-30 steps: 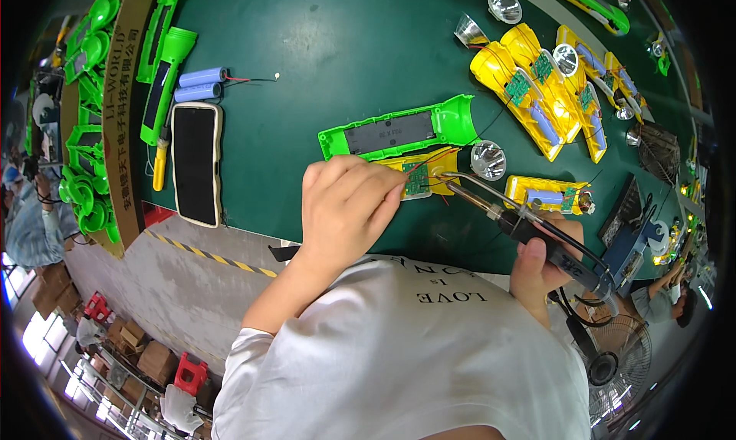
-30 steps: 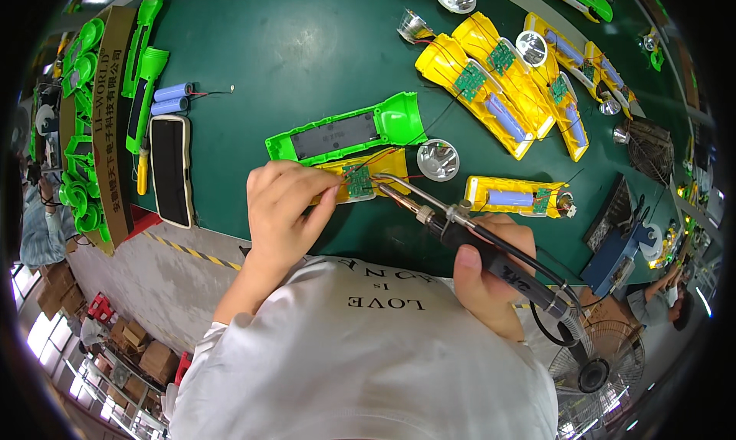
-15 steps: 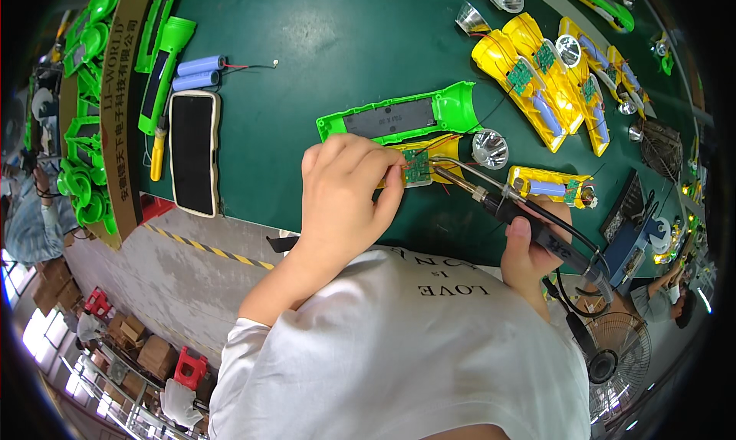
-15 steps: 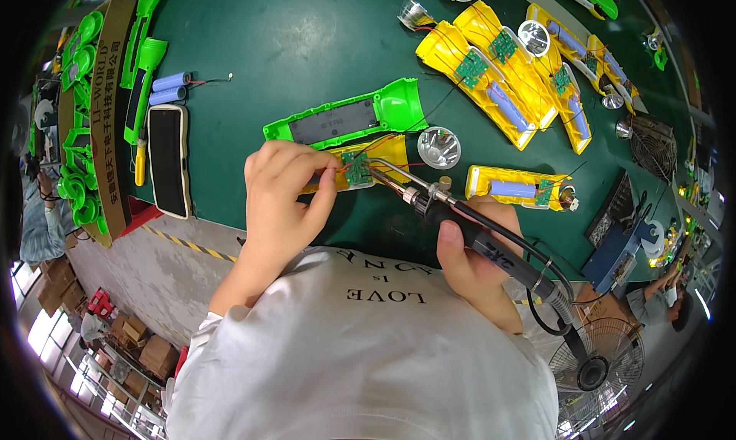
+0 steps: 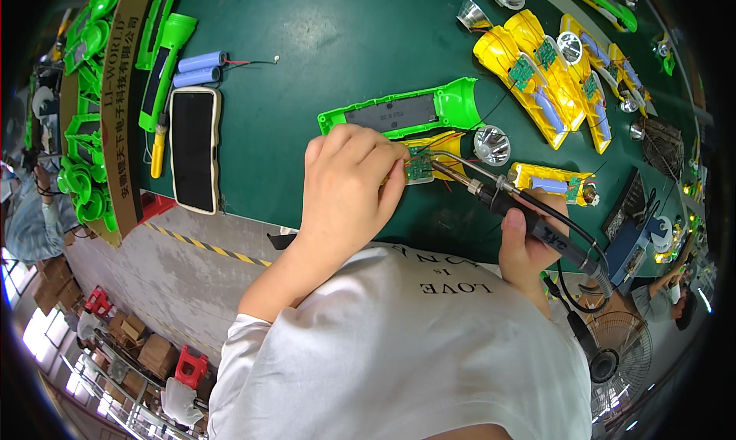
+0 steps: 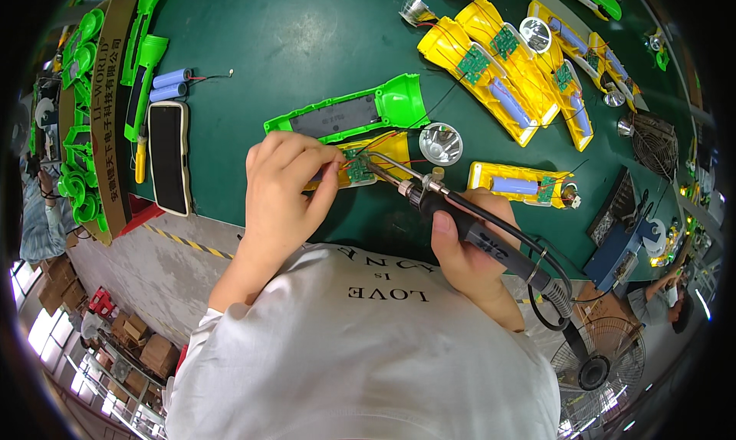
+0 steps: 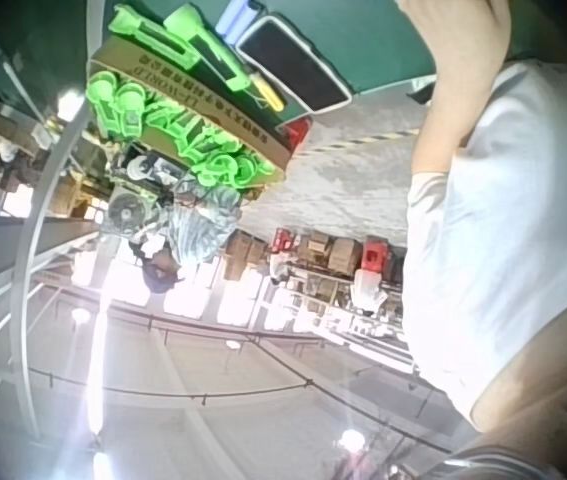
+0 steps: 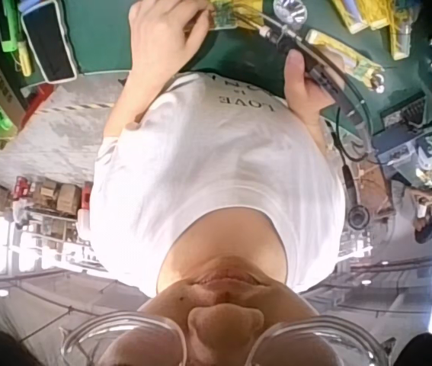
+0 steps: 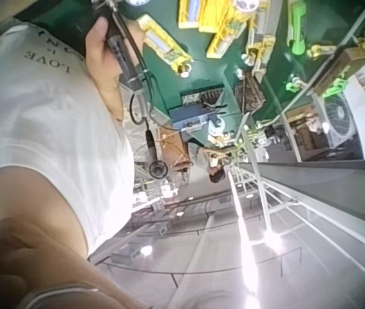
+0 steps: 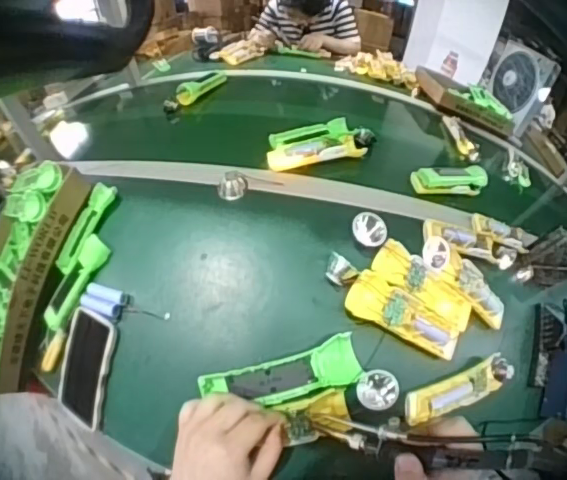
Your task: The person solders wires to circuit boards inside flashlight casings using a soldering iron, closes the casings together, and places the assembled flashlights onto a conveyor belt.
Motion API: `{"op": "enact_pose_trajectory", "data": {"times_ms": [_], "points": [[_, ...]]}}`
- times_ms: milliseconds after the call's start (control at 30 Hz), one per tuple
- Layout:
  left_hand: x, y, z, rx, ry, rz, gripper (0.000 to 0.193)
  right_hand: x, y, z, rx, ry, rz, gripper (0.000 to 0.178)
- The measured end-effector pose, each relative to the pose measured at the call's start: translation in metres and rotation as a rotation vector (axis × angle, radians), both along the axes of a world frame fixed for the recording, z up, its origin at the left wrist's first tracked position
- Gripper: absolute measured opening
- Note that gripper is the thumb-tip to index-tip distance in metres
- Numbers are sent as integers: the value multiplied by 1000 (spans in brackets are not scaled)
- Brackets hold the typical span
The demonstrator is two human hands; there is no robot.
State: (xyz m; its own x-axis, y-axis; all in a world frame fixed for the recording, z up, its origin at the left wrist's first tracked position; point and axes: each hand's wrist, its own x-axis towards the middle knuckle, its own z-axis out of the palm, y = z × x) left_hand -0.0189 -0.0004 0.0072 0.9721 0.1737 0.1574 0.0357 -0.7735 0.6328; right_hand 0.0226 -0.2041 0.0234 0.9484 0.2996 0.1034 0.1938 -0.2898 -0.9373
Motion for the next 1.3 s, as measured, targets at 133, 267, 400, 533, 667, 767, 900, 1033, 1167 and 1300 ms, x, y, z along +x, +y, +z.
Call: {"op": "enact_pose_trajectory", "data": {"times_ms": [133,267,400,533,667,767,900,1033,1167,1300], "points": [[1,0,2,-10,20,-1,11,1,3,1,-14,-26,15,22],[1,0,1,16,8,17,11,3,2,-1,-49,-111,51,22],[1,0,-1,37,-5,37,10,3,3,0,-54,-120,62,22],[2,0,-1,35,0,39,10,0,2,0,-28,-17,22,21],[2,1,-3,28,-2,38,10,1,4,2,-13,-8,22,21],[2,1,-2,32,2,39,10,2,6,4,-18,-5,26,22],[2,2,0,28,20,44,9,1,6,2,-19,-10,17,22],[2,3,0,23,22,31,8,0,5,3,-26,-21,6,22],[3,2,2,22,41,25,7,1,4,2,-26,-64,20,22],[3,2,1,-3,41,11,7,0,4,2,-15,-15,17,22]]}}
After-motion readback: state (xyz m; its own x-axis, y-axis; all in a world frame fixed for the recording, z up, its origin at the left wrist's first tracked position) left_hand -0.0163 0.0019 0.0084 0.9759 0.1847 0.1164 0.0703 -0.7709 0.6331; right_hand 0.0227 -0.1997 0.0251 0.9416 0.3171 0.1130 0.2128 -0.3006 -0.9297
